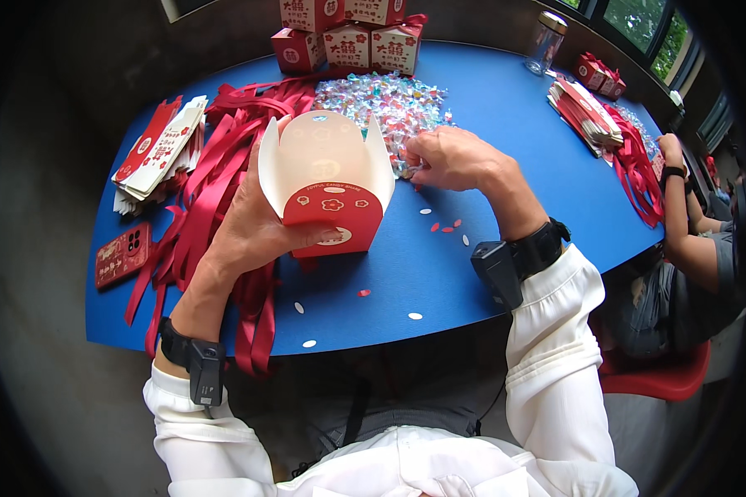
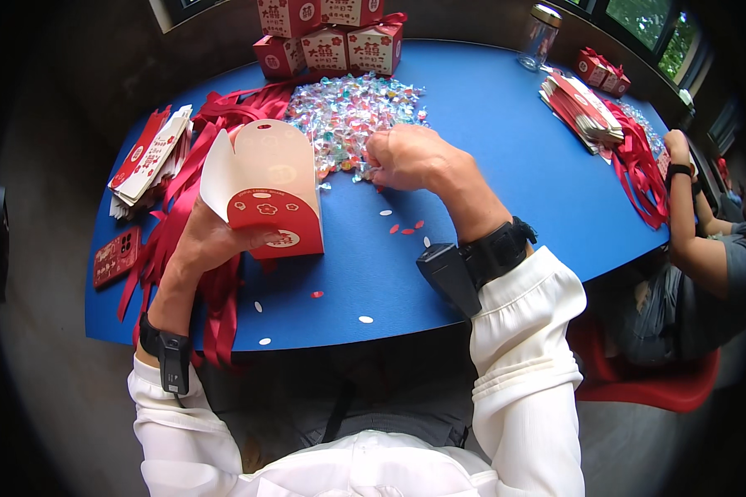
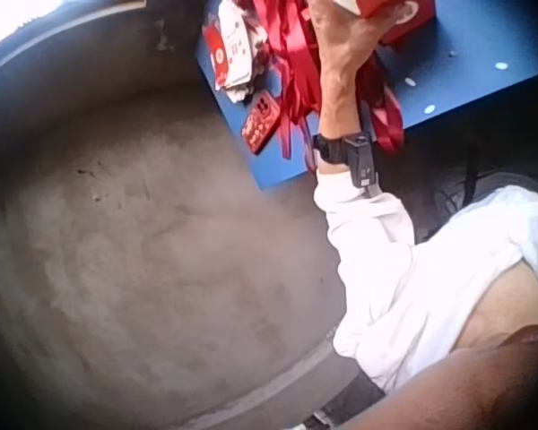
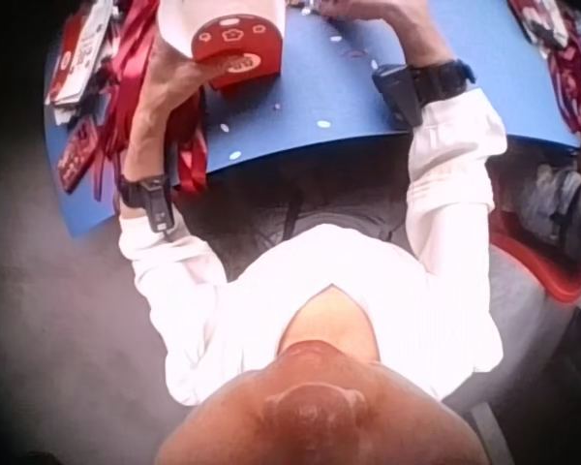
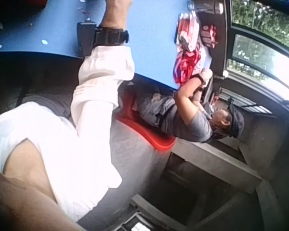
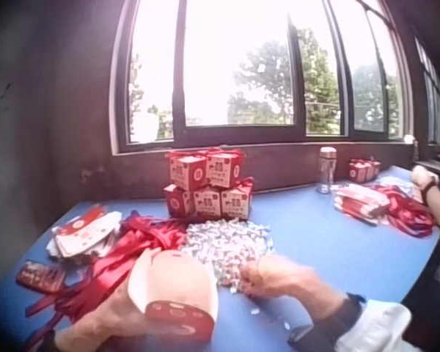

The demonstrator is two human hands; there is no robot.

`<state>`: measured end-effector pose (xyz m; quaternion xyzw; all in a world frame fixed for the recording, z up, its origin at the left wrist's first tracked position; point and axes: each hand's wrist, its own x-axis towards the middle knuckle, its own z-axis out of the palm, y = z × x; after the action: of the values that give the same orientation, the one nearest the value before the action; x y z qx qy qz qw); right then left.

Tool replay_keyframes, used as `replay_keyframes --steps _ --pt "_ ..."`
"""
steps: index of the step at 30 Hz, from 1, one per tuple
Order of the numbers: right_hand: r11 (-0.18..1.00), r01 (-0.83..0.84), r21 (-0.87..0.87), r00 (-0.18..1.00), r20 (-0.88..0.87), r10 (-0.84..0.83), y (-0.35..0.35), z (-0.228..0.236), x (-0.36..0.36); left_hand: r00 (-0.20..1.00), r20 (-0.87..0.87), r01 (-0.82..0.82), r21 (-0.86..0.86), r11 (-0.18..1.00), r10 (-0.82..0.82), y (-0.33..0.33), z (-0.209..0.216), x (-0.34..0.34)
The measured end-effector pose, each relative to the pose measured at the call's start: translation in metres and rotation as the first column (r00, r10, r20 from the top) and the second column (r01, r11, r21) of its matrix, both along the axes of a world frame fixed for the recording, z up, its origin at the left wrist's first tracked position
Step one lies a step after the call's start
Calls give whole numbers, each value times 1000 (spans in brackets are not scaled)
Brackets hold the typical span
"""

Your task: Assembling small decorative red and white gift boxes and tying a ribbon bow on top.

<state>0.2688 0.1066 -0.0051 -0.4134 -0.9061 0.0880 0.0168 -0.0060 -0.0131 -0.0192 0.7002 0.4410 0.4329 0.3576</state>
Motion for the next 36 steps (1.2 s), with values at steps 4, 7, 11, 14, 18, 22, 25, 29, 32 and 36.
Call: replay_keyframes --steps 4,7,11,14,18,22,25,29,32,36 --pt "999 35 37 999 8 -35 0 2 0 1000 27 12 22 1000 -12 3 -6 -3" --pt "995 73 70 986 -152 -62 2 7 5 1000 -21 1 35 999 0 4 -5 -3" --pt "967 186 174 860 -504 -74 -3 21 0 1000 3 5 42 999 -6 2 -1 1" --pt "962 132 238 685 -724 85 -19 32 -14 997 70 24 30 999 -26 2 -5 0" --pt "848 -73 525 470 -732 493 -42 38 -33 999 36 23 16 1000 -24 1 -3 0" --pt "792 -185 582 569 -594 569 -54 42 -32 999 -31 -12 -1 1000 12 0 0 3" --pt "807 -184 562 592 -592 547 -53 41 -29 999 -52 -14 10 1000 14 0 -1 4" --pt "832 -160 532 630 -594 501 -60 43 -33 999 -51 -5 27 1000 7 -3 1 3" --pt "842 -156 517 596 -630 497 -60 40 -35 999 -37 4 44 999 -3 -4 0 4" --pt "845 -159 511 618 -616 489 -56 39 -30 999 -38 15 65 998 -12 -2 1 7"
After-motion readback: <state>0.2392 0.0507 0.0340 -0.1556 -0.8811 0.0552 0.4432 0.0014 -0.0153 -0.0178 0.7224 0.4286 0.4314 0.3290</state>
